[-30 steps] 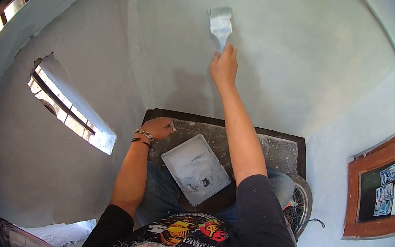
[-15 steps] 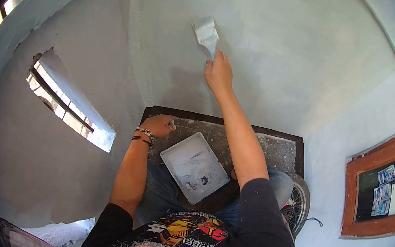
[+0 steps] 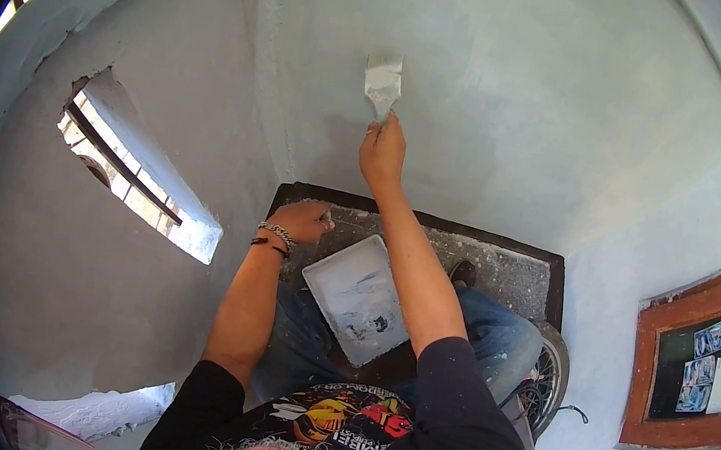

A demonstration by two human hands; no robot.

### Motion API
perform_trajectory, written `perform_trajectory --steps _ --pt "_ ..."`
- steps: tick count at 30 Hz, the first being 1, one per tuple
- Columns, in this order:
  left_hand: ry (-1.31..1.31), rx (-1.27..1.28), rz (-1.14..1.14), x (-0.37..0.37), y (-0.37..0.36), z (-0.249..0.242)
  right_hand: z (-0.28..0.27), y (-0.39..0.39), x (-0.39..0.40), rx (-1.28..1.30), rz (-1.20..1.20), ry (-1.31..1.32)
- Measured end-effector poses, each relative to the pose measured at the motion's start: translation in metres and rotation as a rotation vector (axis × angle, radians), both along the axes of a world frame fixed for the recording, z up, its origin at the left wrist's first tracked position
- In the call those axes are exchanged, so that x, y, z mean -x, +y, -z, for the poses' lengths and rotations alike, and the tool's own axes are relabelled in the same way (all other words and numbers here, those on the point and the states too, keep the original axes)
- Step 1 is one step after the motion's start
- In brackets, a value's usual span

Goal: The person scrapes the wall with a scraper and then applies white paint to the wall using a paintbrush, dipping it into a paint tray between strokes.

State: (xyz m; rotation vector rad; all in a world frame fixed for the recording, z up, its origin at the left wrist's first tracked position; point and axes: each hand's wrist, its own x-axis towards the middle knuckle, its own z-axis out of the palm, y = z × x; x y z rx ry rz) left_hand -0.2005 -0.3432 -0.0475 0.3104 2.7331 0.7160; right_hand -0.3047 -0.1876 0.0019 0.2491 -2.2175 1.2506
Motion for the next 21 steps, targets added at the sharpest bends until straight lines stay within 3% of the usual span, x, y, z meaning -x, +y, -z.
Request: perform_trajectory --steps 3,6,9,12,15,18,21 --pt "-0.021 0.002 0.006 0.001 0.002 0.003 -0.044 -0.02 0.0 -0.009 -0.017 0.275" --pt "-0.032 -0.002 -0.008 0.002 0.001 0.005 -0.076 -0.039 0.015 -0.064 -0.044 0.202" --pt "-0.014 0.005 -0.017 0.0 -0.003 0.005 -0.048 -0.041 0.024 -0.178 0.022 0.119" --pt "0.012 -0.006 -0.024 -0.002 -0.006 0.008 -0.034 -0.032 0.013 -0.187 -0.059 0.119" --pt "-0.011 -0.007 -0.014 -0.001 -0.004 0.008 -0.06 -0.027 0.009 -0.19 0.048 0.366" --pt "-0.006 -0.001 -0.017 -0.001 -0.003 0.005 -0.066 -0.021 0.02 -0.308 0.098 0.168" --pt "0.02 -0.001 -0.019 0.003 -0.002 0.01 -0.067 -0.017 0.012 -0.376 0.135 0.144"
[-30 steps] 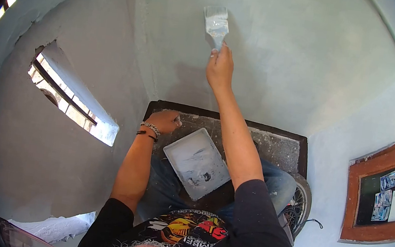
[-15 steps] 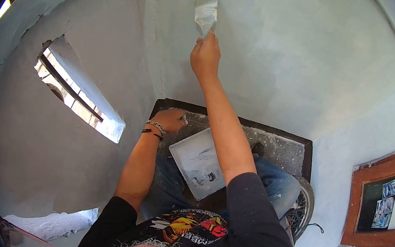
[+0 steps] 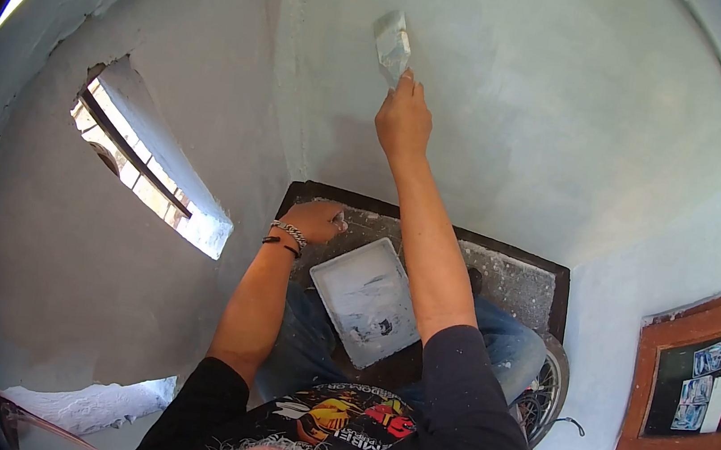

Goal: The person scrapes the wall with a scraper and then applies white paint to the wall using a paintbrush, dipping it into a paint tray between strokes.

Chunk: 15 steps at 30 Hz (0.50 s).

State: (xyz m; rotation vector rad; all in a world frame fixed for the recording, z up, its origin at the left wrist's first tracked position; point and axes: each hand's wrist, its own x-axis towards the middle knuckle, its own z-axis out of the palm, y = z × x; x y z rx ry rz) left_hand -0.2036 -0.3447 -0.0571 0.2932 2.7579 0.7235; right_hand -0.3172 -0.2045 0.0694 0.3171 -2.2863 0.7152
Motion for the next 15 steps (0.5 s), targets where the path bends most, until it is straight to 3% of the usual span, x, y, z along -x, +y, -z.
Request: perform_trajectory --steps 3,6,9,12,15 --pt "-0.022 0.003 0.01 -0.002 0.0 -0.003 -0.009 0.006 -0.001 0.064 -0.01 0.055" --pt "-0.01 0.001 0.019 -0.002 0.001 -0.002 -0.007 0.002 0.001 -0.056 -0.014 -0.005" --pt "-0.002 -0.006 0.005 -0.002 0.0 0.003 -0.013 0.006 0.0 0.086 -0.022 0.003" --pt "0.019 0.01 0.013 -0.003 -0.001 0.004 -0.002 0.006 0.005 -0.042 -0.029 0.034" --pt "-0.012 -0.008 0.003 -0.004 -0.002 -0.003 -0.001 0.012 0.007 0.122 -0.031 0.108"
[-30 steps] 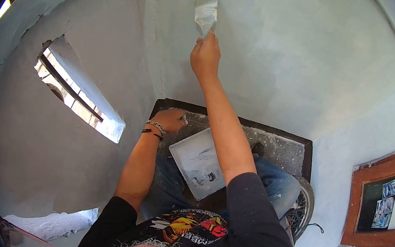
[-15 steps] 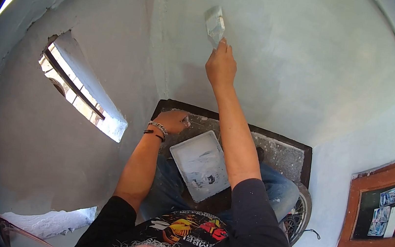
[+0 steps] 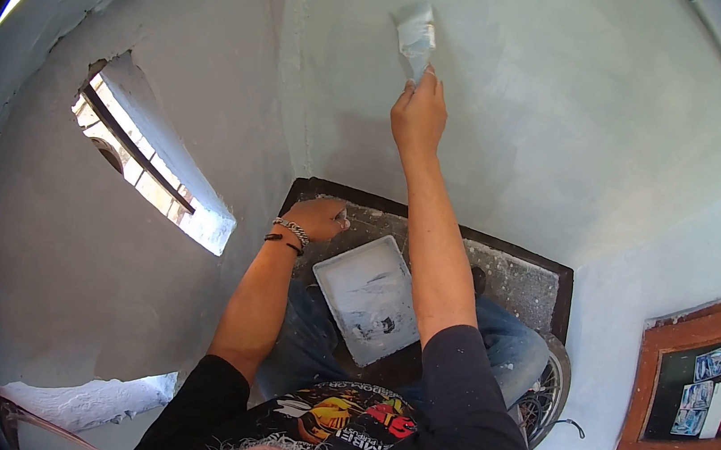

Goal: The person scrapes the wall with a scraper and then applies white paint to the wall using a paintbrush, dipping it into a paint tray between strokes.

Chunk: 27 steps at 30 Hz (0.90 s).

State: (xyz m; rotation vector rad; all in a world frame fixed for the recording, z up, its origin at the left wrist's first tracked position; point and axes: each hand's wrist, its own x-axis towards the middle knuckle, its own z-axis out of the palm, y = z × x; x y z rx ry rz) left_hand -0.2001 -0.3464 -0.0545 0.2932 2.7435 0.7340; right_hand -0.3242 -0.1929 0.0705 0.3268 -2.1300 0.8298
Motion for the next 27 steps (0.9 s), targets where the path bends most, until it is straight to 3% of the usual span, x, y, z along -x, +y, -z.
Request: perform_trajectory --steps 3,8,12,14,17,21,27 --pt "0.006 0.009 0.001 0.001 0.001 -0.001 0.006 -0.01 -0.002 0.192 -0.194 0.029" --pt "-0.001 0.018 0.042 0.005 0.004 0.002 0.001 -0.05 0.009 0.43 -0.262 -0.123" --pt "-0.027 -0.004 0.006 0.002 -0.002 -0.002 0.069 -0.059 0.016 0.321 -0.092 -0.173" --pt "0.006 -0.005 0.021 0.002 -0.006 0.005 0.086 -0.051 -0.014 0.419 -0.184 -0.279" --pt "-0.004 0.011 0.022 -0.001 -0.004 -0.003 0.071 -0.044 -0.019 0.457 -0.227 -0.252" --pt "-0.032 0.01 0.019 0.0 -0.005 -0.004 0.006 -0.024 -0.011 0.441 -0.234 -0.141" --pt "-0.011 0.019 0.012 -0.001 -0.003 -0.011 0.108 0.023 -0.003 0.3 -0.029 -0.298"
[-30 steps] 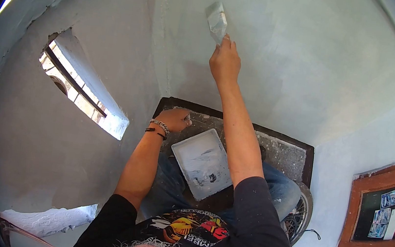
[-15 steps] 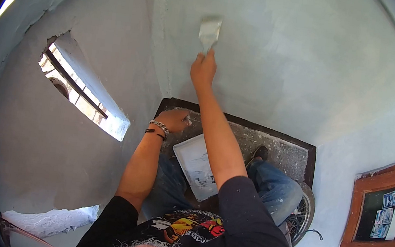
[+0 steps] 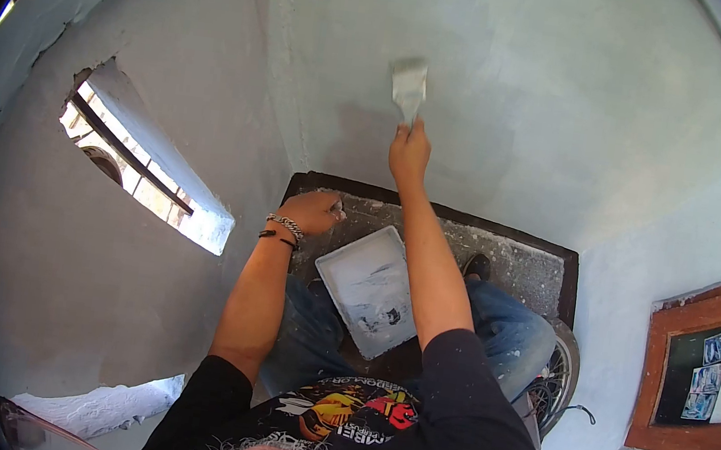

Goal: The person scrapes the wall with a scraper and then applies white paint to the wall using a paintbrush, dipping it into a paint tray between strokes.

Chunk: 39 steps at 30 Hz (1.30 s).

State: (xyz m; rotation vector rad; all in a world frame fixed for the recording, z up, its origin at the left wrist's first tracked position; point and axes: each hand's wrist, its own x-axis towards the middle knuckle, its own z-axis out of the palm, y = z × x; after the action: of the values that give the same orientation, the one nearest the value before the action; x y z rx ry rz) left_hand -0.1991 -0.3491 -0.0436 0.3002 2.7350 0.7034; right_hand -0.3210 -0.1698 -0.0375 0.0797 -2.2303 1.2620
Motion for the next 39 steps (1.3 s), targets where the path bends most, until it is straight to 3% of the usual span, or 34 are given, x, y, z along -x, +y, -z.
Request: perform_trajectory --steps 2,5,8,14,17,22,26,29,32,35,38,39 --pt "-0.016 -0.006 0.013 0.0 0.002 0.003 0.02 0.003 -0.018 0.051 -0.022 -0.113" --pt "-0.064 0.018 0.027 0.001 0.004 -0.001 -0.014 -0.01 -0.036 0.188 -0.166 0.01" --pt "-0.056 0.011 0.014 -0.001 0.005 -0.004 -0.034 -0.016 -0.015 0.36 -0.088 0.108" --pt "-0.018 0.006 0.01 0.0 0.003 0.002 -0.007 -0.016 -0.008 -0.026 -0.068 0.082" --pt "-0.048 0.026 0.01 0.003 0.005 0.001 -0.012 -0.023 -0.013 0.052 -0.059 0.226" --pt "-0.043 0.028 0.021 0.005 0.009 -0.002 -0.03 -0.047 -0.001 0.185 -0.091 0.0" --pt "0.005 -0.01 0.013 0.001 0.006 0.001 0.02 -0.058 0.001 0.19 -0.081 -0.215" --pt "0.014 -0.012 0.013 0.004 0.0 0.011 0.033 -0.055 -0.02 0.401 -0.207 -0.245" --pt "-0.032 0.0 0.022 0.003 0.001 0.007 -0.033 -0.054 -0.038 0.245 -0.21 -0.008" --pt "-0.093 0.015 -0.014 -0.001 0.004 -0.007 -0.052 -0.047 -0.009 0.251 -0.115 0.158" --pt "0.002 -0.006 -0.002 0.003 -0.003 0.012 -0.034 -0.014 0.011 0.52 -0.061 0.208" --pt "0.008 -0.009 -0.003 0.007 -0.002 0.008 -0.036 -0.001 0.016 0.465 -0.065 0.195"
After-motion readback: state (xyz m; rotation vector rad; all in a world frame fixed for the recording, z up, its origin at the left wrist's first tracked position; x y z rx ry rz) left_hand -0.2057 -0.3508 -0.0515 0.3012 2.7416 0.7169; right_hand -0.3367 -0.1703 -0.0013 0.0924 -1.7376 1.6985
